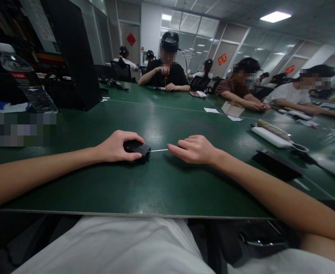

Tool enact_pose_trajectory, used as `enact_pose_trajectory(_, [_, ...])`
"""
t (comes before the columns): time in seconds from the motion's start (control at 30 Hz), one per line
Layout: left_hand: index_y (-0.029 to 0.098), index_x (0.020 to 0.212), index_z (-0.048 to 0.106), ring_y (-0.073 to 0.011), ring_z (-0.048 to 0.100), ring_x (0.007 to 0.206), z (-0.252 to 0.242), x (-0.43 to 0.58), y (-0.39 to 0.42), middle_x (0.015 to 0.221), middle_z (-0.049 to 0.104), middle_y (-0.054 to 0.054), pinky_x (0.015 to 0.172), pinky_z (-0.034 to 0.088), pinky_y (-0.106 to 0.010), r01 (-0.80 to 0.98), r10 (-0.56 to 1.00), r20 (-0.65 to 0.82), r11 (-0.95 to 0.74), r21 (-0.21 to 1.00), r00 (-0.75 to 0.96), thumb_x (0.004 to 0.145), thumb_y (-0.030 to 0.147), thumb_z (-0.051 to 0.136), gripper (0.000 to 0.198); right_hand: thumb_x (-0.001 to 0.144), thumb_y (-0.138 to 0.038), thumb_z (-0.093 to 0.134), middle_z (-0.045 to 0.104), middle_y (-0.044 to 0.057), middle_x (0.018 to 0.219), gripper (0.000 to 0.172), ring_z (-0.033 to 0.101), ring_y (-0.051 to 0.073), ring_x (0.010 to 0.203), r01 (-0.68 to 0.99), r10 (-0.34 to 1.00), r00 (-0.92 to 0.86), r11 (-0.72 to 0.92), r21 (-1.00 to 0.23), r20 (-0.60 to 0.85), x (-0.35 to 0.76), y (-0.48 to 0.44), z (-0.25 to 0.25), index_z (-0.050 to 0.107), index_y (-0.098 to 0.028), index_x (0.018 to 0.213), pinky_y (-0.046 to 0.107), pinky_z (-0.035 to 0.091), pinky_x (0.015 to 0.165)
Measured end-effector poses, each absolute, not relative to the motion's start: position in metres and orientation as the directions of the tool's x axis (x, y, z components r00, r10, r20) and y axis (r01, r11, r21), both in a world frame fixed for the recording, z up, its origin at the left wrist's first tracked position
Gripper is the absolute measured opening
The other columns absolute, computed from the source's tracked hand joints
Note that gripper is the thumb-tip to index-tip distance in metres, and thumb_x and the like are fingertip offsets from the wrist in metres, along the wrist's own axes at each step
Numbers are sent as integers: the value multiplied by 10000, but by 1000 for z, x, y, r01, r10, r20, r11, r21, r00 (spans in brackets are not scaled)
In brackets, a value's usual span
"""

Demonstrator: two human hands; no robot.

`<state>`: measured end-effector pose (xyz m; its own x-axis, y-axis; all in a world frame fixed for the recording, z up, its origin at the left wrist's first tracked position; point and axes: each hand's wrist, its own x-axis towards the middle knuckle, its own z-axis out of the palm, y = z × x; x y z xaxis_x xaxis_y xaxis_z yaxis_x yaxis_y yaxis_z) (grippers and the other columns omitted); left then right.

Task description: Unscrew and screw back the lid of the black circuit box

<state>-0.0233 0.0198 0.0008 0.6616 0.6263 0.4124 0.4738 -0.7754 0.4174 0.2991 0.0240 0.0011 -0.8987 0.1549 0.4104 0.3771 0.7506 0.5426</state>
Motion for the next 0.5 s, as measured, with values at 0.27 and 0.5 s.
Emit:
enact_pose_trajectory(0.27, [163,1074,745,-193,694,840,-1,-24,22,981,765,-43,757,483,-265,464,615,404,-783,415,677,798,455,743,403,973,-147,552,646,-3,679,258,460,98,544,321,93,-935,635,703,342,292,-8,35,714,-208,1165,275,272,527])
enact_pose_trajectory(0.5, [150,1094,742,-195,684,850,0,-28,26,999,756,-57,763,475,-268,465,615,386,-781,416,687,805,484,754,442,992,-480,523,666,38,755,478,514,95,571,492,630,-776,646,-584,43,285,16,8,720,-90,1187,228,385,540])
